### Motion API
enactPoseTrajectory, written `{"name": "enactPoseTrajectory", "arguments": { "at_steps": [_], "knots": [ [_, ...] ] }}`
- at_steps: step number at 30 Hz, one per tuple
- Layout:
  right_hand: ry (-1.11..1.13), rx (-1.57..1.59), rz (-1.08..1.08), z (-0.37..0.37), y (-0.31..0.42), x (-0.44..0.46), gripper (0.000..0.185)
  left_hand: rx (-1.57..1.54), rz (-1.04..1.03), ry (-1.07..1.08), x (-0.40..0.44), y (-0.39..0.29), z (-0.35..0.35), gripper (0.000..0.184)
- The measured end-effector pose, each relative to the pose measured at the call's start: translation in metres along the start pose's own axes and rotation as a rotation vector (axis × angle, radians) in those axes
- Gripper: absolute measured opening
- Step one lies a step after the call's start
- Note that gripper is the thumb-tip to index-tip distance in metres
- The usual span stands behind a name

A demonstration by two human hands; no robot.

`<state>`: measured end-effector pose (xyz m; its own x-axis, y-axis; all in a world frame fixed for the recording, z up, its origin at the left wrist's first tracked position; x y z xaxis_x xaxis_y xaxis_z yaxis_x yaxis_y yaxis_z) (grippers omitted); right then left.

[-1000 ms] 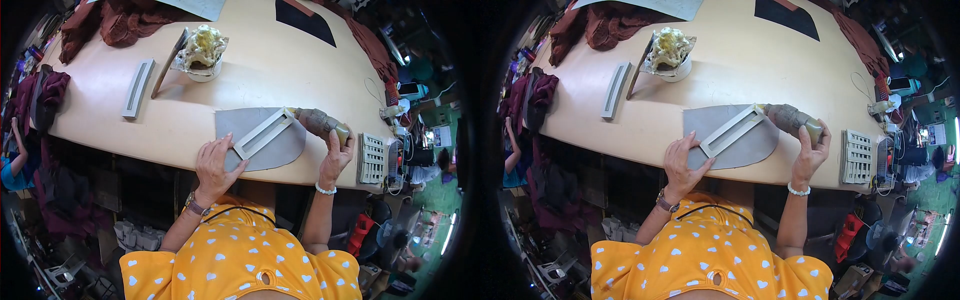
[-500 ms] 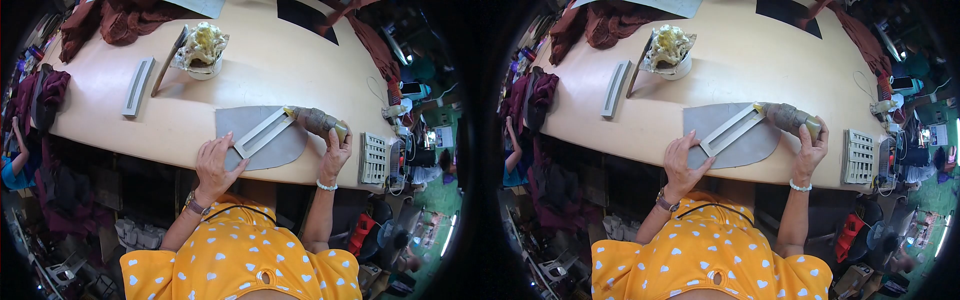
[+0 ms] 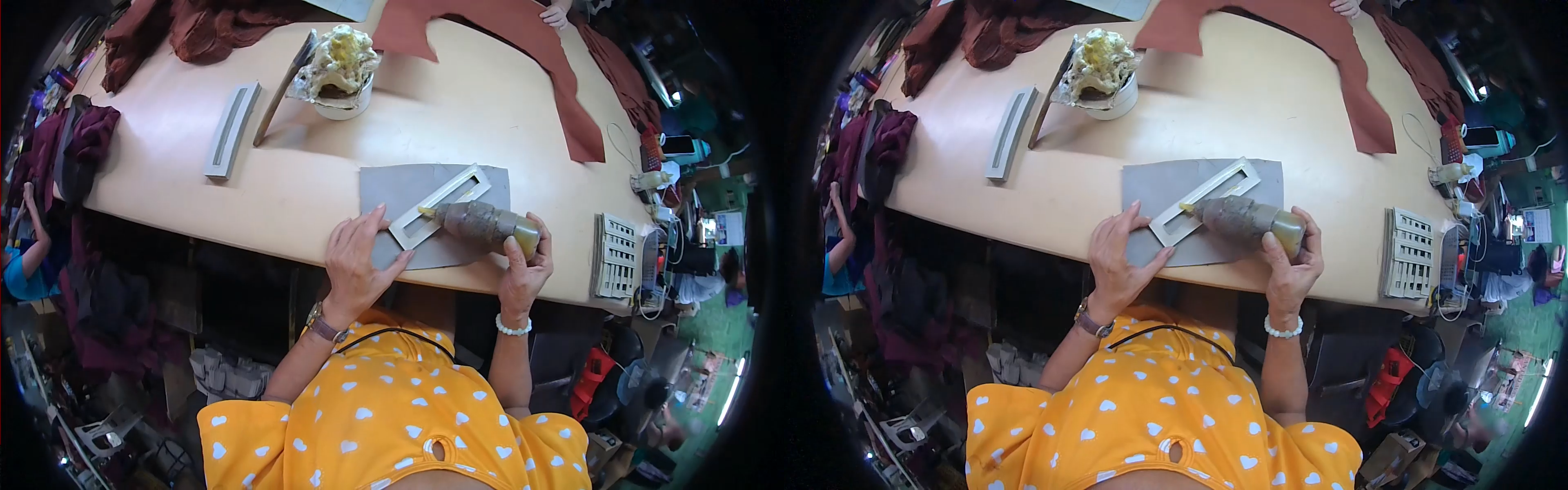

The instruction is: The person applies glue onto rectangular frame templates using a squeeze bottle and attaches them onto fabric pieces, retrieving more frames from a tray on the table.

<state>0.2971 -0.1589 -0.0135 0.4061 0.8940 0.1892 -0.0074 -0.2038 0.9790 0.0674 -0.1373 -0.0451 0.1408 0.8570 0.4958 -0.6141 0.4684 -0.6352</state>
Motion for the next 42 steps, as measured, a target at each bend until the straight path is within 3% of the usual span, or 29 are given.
{"name": "enactPoseTrajectory", "arguments": {
  "at_steps": [4, 10, 13, 17, 30, 42],
  "knots": [
    [0.049, 0.002, -0.005, -0.009, -0.001, -0.019, 0.049, 0.002, -0.021, -0.009, 0.001, 0.000, 0.001, 0.079],
    [0.086, 0.093, -0.128, -0.009, -0.001, -0.023, 0.043, -0.024, -0.002, 0.012, 0.001, 0.001, 0.000, 0.077],
    [-0.013, 0.248, -0.175, 0.015, -0.007, -0.009, 0.036, -0.023, 0.018, 0.005, 0.000, 0.001, -0.002, 0.076],
    [-0.146, 0.292, -0.036, 0.051, -0.003, 0.018, 0.026, 0.000, 0.009, 0.002, 0.001, -0.001, -0.001, 0.075],
    [-0.250, 0.149, -0.010, 0.068, -0.020, 0.037, 0.032, 0.033, -0.043, -0.009, 0.004, -0.004, 0.001, 0.079],
    [-0.095, 0.023, 0.006, 0.052, -0.019, 0.007, 0.038, 0.003, -0.040, -0.009, 0.004, -0.003, 0.001, 0.077]
  ]
}}
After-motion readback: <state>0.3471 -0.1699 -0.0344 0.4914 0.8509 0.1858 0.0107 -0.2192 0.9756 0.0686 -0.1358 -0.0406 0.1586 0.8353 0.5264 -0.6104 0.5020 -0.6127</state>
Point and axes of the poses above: each hand's wrist, its own x-axis towards the middle knuckle, its own z-axis out of the back of the hand, y = z × x, the point moved 2 cm from there along x, towards the middle knuckle, and after that the axes turned 4 degrees about y, right-handed, at the moved point
